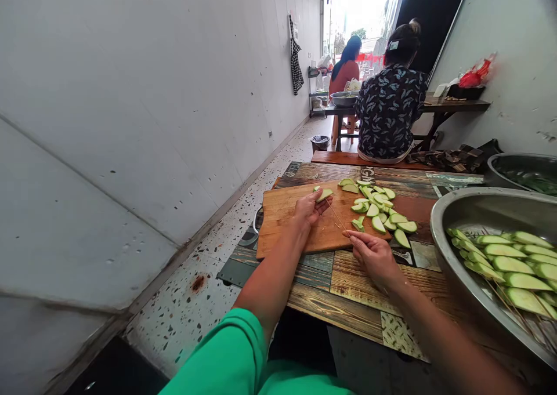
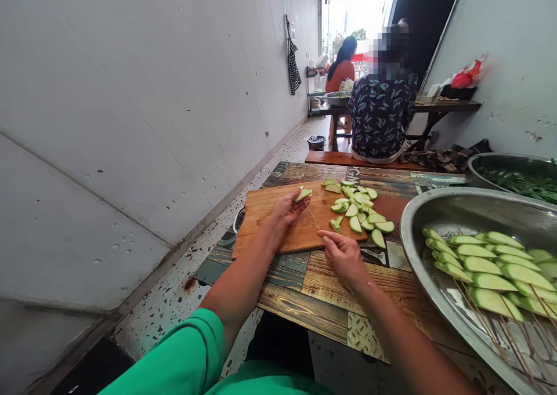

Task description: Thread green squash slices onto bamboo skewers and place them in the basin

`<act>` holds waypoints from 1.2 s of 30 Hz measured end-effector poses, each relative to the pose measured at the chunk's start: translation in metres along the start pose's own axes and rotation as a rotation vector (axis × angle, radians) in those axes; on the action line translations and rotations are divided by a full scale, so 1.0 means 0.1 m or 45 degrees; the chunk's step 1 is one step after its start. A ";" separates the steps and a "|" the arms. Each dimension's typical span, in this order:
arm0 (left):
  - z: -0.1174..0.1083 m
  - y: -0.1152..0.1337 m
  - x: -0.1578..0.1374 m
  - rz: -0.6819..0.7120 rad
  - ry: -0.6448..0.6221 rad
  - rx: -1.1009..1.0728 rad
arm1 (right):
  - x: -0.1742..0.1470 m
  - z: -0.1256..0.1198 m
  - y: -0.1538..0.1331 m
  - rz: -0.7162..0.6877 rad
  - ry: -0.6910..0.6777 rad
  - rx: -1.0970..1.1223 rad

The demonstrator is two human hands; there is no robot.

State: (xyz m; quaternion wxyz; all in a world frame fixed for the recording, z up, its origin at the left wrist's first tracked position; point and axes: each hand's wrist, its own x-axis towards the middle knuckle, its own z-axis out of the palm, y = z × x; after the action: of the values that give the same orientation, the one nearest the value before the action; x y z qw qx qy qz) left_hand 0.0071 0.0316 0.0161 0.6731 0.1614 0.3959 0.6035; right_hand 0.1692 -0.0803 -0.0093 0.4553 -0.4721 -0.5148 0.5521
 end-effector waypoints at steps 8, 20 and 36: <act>-0.01 -0.01 0.01 -0.041 -0.014 0.006 | 0.00 -0.01 -0.04 0.188 -0.034 0.268; 0.03 -0.08 -0.01 -0.046 -0.001 0.026 | 0.07 -0.03 0.14 -0.093 0.122 -0.091; 0.17 -0.25 -0.16 -0.113 -0.089 0.098 | 0.12 -0.03 0.13 -0.120 0.244 -0.012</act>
State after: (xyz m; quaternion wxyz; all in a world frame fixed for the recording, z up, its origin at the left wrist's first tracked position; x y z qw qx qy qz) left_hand 0.0371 0.0152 0.0146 0.7058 0.1906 0.4018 0.5514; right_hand 0.1702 -0.0691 -0.0229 0.5258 -0.5001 -0.4930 0.4799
